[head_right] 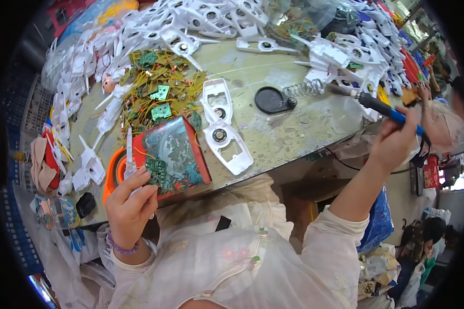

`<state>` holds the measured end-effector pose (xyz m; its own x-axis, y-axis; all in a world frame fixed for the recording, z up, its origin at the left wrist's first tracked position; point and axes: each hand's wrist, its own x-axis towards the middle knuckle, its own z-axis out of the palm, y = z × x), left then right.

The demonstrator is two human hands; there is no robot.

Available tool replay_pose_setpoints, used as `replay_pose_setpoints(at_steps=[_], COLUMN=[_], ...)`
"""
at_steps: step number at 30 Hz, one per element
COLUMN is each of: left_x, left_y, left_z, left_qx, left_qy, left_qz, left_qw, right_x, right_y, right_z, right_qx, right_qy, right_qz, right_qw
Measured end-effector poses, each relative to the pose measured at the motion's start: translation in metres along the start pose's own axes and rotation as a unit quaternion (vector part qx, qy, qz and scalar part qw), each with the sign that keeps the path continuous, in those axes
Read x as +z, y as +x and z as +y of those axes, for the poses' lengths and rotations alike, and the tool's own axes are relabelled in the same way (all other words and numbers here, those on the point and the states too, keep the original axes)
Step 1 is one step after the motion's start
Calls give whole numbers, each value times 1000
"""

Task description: Soldering wires and components into plastic toy walkie-talkie housings.

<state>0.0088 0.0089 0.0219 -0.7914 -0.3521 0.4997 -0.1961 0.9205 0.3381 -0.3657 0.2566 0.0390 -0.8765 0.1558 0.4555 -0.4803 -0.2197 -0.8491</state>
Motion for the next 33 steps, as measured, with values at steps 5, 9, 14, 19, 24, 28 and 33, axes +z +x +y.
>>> replay_pose_setpoints(at_steps=[5,9,14,19,24,28,33], left_x=[2,2,2,1,5,6,-3], left_y=[2,2,0,4,28,27,15], left_z=[-2,0,3,8,24,20,5], left_qx=[-7,-15,-25,-58,-161,-187,-192], left_qy=[0,-5,-12,-10,50,56,-104], left_qz=[3,-6,9,52,18,-33,4], left_qw=[1000,1000,1000,997,986,980,976], right_x=[24,53,73,63,60,71,84], right_y=[18,4,-24,-90,-174,-195,-198], right_z=[15,22,59,71,61,38,28], right_qx=[11,52,69,101,71,42,9], right_qy=[-55,-118,-183,-28,49,115,118], right_qz=[-47,-122,-267,-82,-181,-280,-389], right_qw=[997,984,943,991,980,952,914])
